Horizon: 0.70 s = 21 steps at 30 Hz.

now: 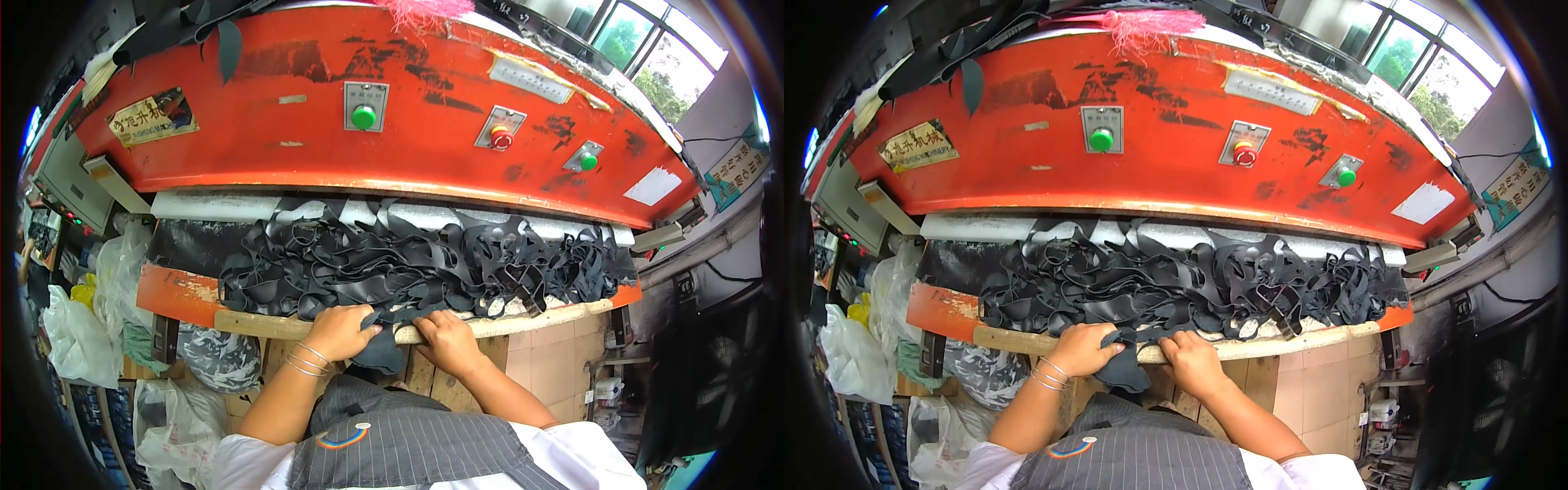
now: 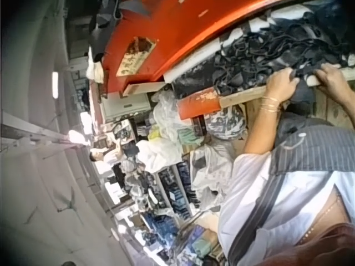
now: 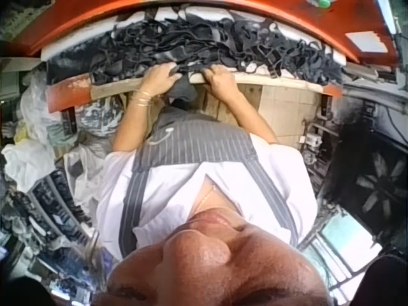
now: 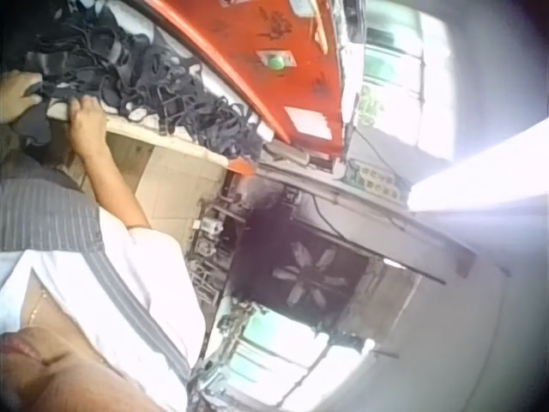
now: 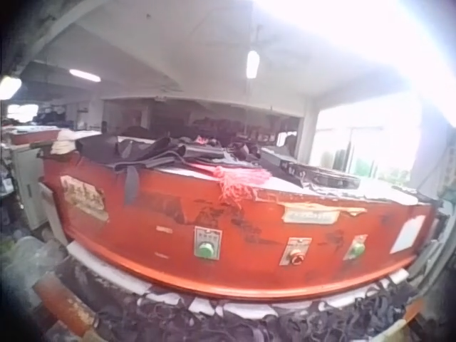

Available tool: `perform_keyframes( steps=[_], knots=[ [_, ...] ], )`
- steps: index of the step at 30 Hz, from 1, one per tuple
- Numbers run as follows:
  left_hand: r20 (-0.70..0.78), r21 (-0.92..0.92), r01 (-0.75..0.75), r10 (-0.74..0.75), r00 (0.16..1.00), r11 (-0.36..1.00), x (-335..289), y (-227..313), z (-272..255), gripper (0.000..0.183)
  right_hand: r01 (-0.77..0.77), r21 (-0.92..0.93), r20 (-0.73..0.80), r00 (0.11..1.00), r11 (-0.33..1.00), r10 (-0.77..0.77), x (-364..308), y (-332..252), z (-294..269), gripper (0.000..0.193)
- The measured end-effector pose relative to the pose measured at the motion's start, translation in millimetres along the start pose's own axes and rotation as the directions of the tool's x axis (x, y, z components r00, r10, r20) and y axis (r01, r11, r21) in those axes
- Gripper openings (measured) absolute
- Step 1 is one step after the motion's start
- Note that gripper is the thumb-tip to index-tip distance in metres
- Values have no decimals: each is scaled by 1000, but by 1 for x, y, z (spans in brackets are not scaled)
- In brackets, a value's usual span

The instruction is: Cutting out shoe components from leather sheets using a hydraulic clicker press.

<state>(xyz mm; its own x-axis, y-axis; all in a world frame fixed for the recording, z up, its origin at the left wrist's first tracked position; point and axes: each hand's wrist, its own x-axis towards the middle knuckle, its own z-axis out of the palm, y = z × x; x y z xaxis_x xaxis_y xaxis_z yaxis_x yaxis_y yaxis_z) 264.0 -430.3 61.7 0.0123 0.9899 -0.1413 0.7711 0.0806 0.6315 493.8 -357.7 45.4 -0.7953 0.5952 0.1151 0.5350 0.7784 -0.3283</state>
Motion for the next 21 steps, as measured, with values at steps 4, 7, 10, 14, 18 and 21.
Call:
perform_keyframes(
  steps=[4, 7, 10, 14, 18, 21],
  knots=[
    [12, -25, 25, -24, 1000, 999, 11, 1, -14, 29, 64, -42, 77, 995, 997, -61, 18, 9, -14, 45],
    [191, -41, 63, -54, 980, 997, 27, -11, -35, 31, 55, 184, 409, 903, 981, -128, 63, 34, -56, 38],
    [266, -166, -16, 60, 962, 986, 63, -21, -55, 34, 26, 244, 231, 969, 970, -84, 141, 75, -90, 30],
    [-153, -133, -256, 235, 960, 958, 170, -11, -81, 29, 21, 103, -221, 975, 994, 3, 242, 144, -48, 44],
    [-93, 90, -176, 184, 979, 980, 249, -48, -74, 26, 14, 220, -181, 983, 975, 27, 289, 172, -8, 43],
    [-78, 162, -203, 218, 973, 966, 264, -58, -62, 25, -119, 552, -164, 955, 825, 247, 293, 206, -1, 42]
  ],
)
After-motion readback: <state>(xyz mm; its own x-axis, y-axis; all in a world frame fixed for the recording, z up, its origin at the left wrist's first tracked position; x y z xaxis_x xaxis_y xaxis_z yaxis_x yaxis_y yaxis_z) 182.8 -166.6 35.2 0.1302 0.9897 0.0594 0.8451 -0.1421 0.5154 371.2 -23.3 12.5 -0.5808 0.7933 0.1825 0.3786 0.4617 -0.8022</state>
